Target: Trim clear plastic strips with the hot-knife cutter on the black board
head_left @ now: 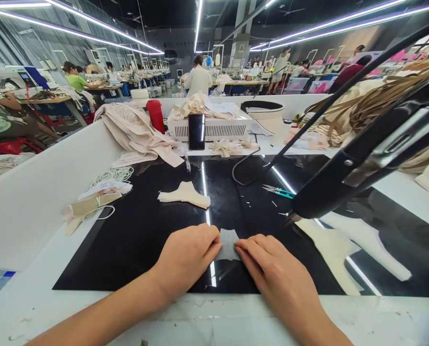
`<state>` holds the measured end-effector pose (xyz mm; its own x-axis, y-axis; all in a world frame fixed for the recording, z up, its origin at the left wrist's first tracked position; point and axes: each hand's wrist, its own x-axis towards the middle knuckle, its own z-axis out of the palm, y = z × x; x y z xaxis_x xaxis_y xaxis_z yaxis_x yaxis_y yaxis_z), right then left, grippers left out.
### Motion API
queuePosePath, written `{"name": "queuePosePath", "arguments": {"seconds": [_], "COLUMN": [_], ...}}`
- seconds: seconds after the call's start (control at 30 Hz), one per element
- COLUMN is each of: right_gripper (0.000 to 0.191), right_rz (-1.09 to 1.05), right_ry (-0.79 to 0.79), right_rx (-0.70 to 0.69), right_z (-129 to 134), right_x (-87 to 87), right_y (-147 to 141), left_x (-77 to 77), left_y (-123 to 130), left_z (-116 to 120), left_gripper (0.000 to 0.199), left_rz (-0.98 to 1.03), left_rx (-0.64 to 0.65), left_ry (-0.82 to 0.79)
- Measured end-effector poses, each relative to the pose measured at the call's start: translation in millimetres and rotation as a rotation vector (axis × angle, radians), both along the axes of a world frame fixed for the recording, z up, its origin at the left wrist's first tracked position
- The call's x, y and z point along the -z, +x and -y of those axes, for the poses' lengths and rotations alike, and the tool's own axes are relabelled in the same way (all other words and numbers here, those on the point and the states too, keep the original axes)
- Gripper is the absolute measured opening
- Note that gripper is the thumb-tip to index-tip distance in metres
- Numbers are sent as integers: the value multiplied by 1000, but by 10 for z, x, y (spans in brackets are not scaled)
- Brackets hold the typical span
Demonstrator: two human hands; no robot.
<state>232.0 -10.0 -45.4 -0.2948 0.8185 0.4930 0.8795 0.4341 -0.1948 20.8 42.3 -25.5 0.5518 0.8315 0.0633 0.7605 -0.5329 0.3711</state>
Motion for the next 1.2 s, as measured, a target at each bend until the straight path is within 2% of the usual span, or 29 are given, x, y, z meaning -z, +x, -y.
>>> {"name": "queuePosePath", "arguments": {"seconds": [0.4, 0.67, 0.77, 0.87, 0.93, 1.1, 1.2], "right_gripper": [37, 37, 37, 37, 37, 39, 39], "right_rz": [-4, 20, 5, -25, -34, -30, -30], "right_ry": [6, 13, 20, 48, 62, 63, 70], "right_rx": [0, -1, -2, -6, -9, -16, -13], "right_z": [-9, -29, -37, -42, -44, -47, -51], "right_x": [25, 61, 78, 94, 97, 97, 114], "right_y": [3, -3, -3, -6, -11, -21, -23], "left_x": [-16, 17, 44, 56, 52, 61, 93], "left_y": [17, 14, 3, -1, 14, 85, 107], "left_z": [0, -10, -2, 19, 41, 105, 117], "left_gripper": [16, 17, 14, 16, 20, 25, 27], "left_rz": [-61, -108, -100, -40, 46, 184, 187], "left_rx": [-18, 2, 20, 97, 165, 317, 346], "left_ry": [-22, 53, 170, 395, 487, 488, 510]}}
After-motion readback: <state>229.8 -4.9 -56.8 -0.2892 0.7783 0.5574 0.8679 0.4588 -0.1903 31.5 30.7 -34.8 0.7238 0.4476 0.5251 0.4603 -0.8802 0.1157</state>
